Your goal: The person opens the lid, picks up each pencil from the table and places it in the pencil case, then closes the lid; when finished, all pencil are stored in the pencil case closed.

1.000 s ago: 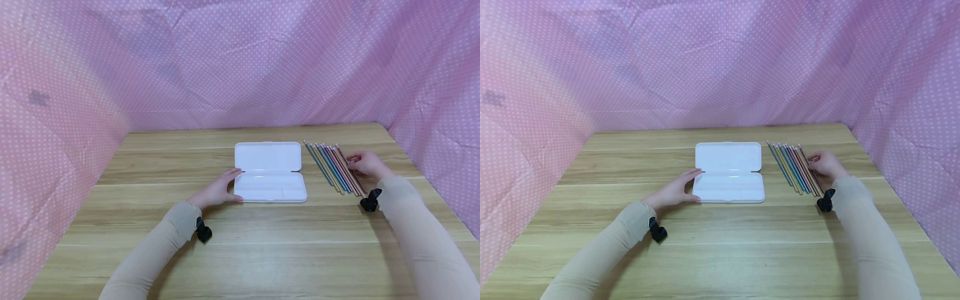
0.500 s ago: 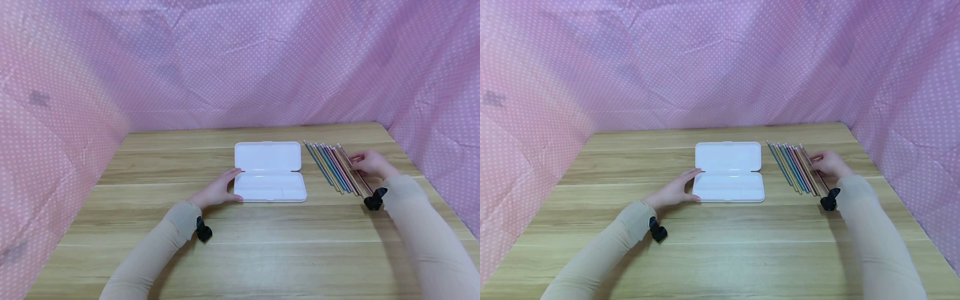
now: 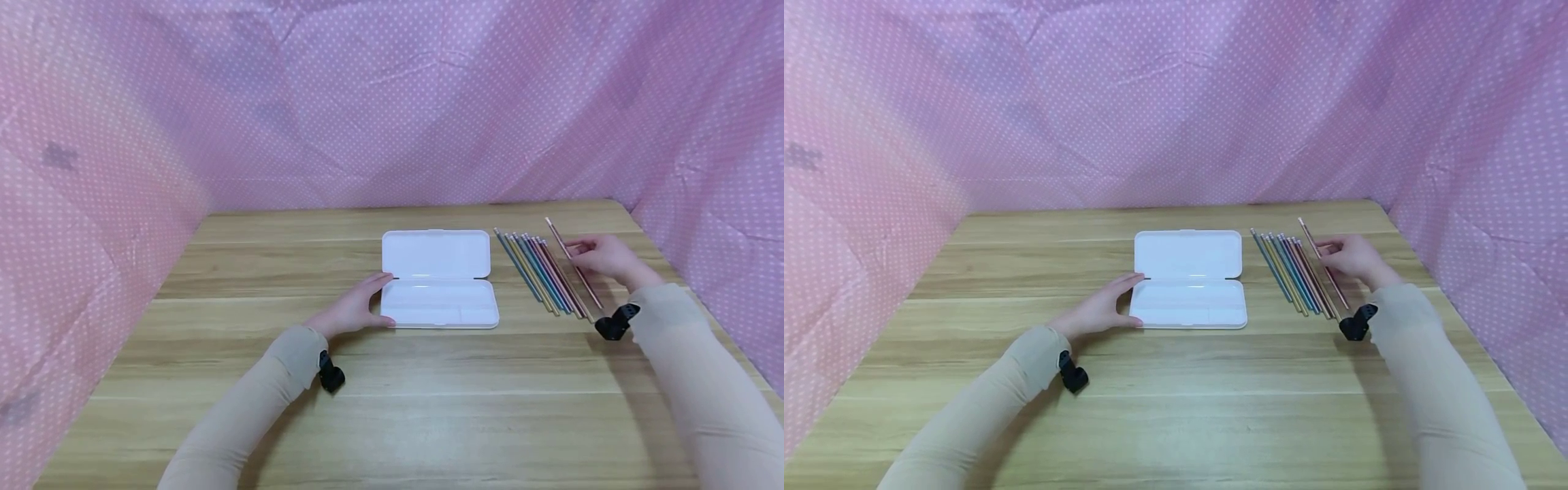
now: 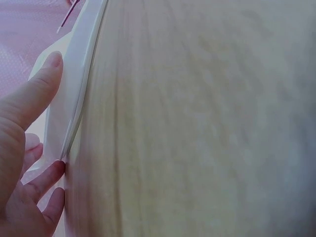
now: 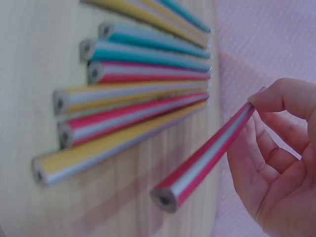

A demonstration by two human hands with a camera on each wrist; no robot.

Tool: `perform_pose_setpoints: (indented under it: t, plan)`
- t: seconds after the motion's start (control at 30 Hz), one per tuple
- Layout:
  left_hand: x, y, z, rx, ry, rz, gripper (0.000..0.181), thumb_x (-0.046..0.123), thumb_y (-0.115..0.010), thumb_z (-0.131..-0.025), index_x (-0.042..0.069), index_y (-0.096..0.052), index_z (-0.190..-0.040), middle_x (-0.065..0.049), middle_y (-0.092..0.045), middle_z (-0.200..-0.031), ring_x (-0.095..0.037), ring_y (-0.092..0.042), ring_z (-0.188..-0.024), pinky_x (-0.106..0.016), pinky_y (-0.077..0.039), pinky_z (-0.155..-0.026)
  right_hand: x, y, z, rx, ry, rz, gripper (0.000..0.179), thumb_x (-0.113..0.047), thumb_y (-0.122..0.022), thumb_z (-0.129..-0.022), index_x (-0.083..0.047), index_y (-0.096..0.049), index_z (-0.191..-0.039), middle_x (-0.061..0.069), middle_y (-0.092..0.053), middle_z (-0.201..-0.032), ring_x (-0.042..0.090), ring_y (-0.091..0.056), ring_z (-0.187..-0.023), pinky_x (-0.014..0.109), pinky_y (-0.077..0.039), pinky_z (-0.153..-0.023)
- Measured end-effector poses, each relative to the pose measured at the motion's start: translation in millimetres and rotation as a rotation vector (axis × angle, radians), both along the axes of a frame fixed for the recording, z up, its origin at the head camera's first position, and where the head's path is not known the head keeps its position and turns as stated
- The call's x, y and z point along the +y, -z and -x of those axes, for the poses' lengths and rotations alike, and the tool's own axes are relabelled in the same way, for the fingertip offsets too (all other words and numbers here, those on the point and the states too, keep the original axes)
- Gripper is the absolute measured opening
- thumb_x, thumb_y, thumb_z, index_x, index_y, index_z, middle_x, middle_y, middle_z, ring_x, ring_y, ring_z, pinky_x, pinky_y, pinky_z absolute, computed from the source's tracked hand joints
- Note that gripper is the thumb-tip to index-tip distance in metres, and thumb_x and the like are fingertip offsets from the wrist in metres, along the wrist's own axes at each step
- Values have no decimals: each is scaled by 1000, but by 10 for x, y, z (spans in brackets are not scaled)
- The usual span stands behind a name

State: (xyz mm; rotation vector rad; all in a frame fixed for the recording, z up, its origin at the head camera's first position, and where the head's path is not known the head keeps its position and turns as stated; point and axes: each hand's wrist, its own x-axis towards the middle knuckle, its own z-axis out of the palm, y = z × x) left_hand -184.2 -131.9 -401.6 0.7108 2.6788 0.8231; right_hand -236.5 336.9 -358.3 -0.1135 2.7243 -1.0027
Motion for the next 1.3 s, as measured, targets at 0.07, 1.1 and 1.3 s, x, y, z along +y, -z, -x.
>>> perform_pose_setpoints:
  t: [0.07, 1.1, 1.3]
  plan:
    - [-2, 11, 6, -5, 2, -3, 93, 38, -78, -76, 9, -28, -149, -10, -26, -155, -28, -24, -143, -42, -22, -116, -62, -41, -10, 6, -13, 24, 49, -9, -57, -90, 12, -44, -133, 23, -58, -111, -5, -53, -74, 22, -53, -68]
    - [-2, 20, 1, -32, 6, -31, 93, 38, -78, -76, 10, -28, -149, -9, -24, -156, -27, -22, -144, -43, -21, -116, -1532, -282, -296, 273, -411, 138, 35, 6, -66, -81, 2, -64, -116, 11, -66, -90, 20, -60, -85, 21, -52, -65]
    - [-9, 32, -2, -23, 9, -26, 92, 38, -77, -77, 9, -27, -149, -10, -24, -156, -28, -22, -144, -43, -21, -117, -1734, -200, -298, 336, -419, 156, 35, 4, -66, -81, -2, -65, -116, 10, -67, -93, 22, -61, -87, 31, -56, -70]
